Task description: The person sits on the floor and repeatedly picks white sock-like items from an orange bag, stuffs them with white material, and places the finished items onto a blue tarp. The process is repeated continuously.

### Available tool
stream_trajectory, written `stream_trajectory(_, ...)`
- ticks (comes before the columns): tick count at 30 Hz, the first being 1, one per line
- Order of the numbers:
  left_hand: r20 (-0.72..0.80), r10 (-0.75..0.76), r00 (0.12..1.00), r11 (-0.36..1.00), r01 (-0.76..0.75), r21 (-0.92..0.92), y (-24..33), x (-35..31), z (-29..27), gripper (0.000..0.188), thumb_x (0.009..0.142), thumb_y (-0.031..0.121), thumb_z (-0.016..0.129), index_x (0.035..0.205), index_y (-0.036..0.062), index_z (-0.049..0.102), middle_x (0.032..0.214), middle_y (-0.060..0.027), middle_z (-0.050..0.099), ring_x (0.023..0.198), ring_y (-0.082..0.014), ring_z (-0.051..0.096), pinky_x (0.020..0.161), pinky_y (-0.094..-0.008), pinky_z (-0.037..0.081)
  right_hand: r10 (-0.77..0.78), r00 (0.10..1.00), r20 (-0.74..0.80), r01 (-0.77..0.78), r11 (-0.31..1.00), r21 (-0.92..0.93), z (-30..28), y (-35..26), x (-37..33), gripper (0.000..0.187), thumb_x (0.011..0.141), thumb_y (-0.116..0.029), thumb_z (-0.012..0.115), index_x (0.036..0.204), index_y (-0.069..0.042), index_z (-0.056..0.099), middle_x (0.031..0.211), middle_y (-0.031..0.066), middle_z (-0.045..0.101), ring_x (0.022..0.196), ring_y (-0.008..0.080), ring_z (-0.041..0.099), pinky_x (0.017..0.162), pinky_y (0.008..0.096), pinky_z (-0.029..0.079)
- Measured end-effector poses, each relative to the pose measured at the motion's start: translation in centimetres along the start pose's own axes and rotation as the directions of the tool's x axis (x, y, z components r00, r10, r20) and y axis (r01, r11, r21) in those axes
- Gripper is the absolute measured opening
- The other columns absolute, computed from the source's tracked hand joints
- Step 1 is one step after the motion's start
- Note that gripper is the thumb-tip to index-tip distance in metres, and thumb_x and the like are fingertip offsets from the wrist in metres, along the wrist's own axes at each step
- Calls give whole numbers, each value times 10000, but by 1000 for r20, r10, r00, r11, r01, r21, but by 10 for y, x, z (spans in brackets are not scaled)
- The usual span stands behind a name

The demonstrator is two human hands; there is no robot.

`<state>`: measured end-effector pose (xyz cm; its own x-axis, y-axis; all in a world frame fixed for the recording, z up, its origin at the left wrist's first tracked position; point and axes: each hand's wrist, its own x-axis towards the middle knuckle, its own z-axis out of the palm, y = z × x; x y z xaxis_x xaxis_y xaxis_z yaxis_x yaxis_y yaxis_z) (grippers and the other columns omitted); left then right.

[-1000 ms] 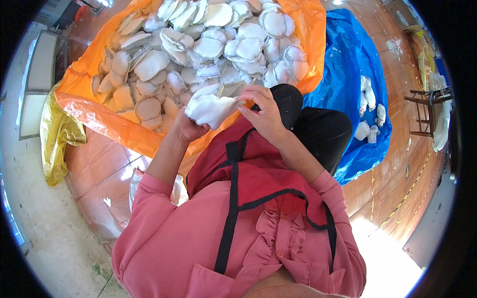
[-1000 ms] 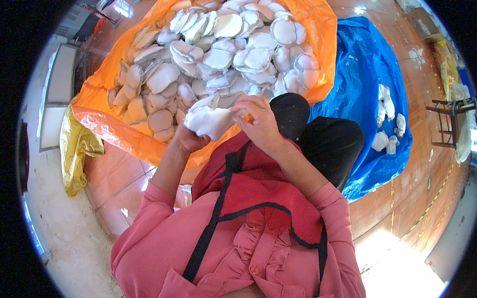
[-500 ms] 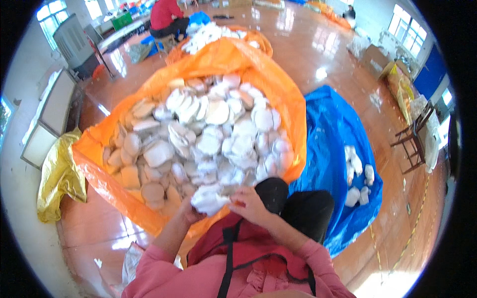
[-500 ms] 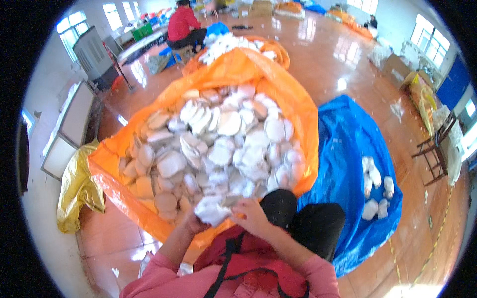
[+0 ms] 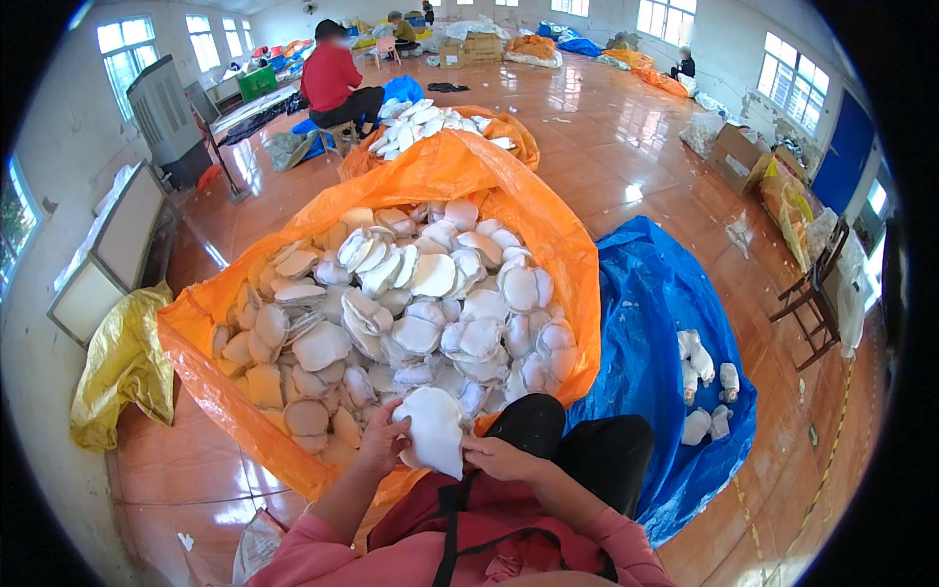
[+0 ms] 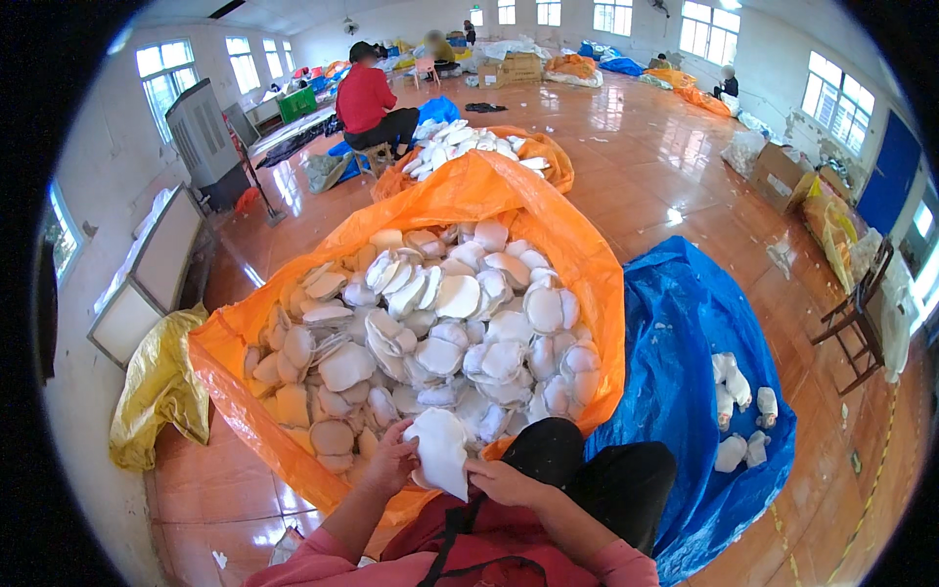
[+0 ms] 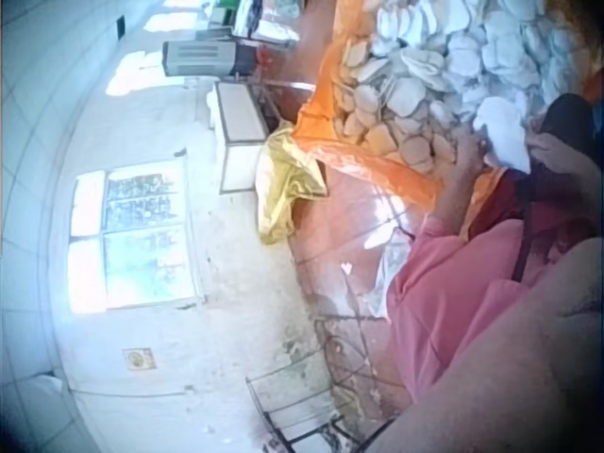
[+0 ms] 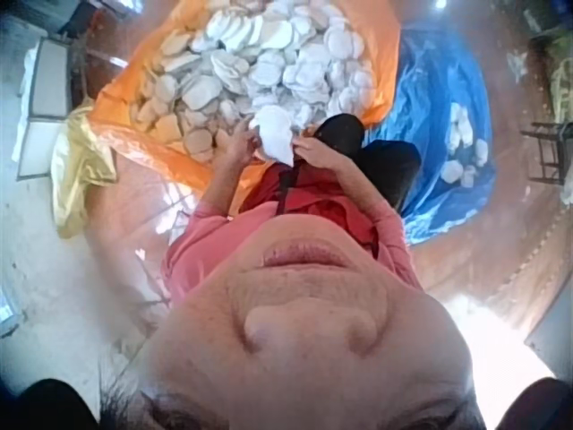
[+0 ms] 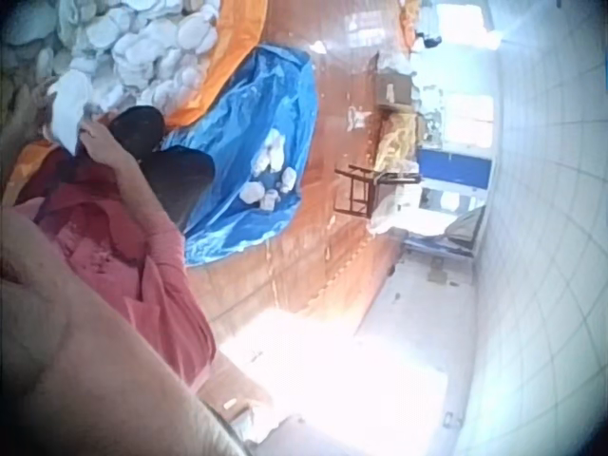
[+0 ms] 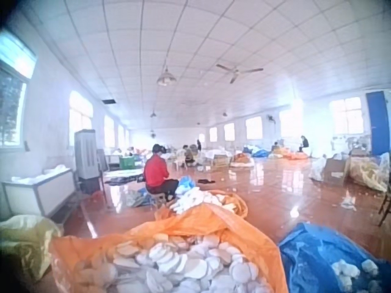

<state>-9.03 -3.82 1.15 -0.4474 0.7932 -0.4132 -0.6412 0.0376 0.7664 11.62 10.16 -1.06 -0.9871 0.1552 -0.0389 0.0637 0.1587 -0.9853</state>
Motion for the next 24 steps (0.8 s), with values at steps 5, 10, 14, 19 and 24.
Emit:
stream_trajectory(5,-64,208,976,977,-204,63,-19,13,11,408,866,-43,605,1256,30,512,1038,-60,641,901,-141,614,788,-274,508,323,913,-247,-245,922,300,8,18,3,329,957,-2,423,1246,-2,581,1063,22,630,966,93,584,875,247,473)
stream_trajectory(10,-99,287,953,946,-266,186,-31,19,18,372,849,-89,579,1199,32,543,1021,-55,645,906,-141,613,804,-271,498,343,915,-212,-139,763,631,3,13,-7,315,952,-47,446,1234,-10,582,993,47,636,887,137,604,786,284,491)
stream_trajectory(14,-59,315,947,935,-299,190,-31,19,21,351,848,-89,568,1174,40,553,1016,-48,643,908,-136,609,816,-262,488,306,942,-135,-65,564,823,-2,3,-15,353,976,-56,437,1317,-11,518,1175,78,621,1043,182,612,904,323,492)
stream_trajectory(19,-18,308,951,938,-301,174,-27,17,21,346,861,-73,571,1185,45,547,1032,-50,643,928,-134,608,844,-269,481,240,968,-72,-60,502,863,-6,0,-22,392,1008,-119,437,1376,16,447,1318,122,568,1200,254,567,1024,415,453)
stream_trajectory(24,46,276,960,959,-279,57,-20,12,22,352,869,-91,553,1192,48,541,1057,-53,642,955,-140,607,874,-275,476,108,994,-17,-27,395,918,-9,10,-27,414,1009,-162,466,1384,12,442,1327,120,564,1201,258,565,1029,420,438)
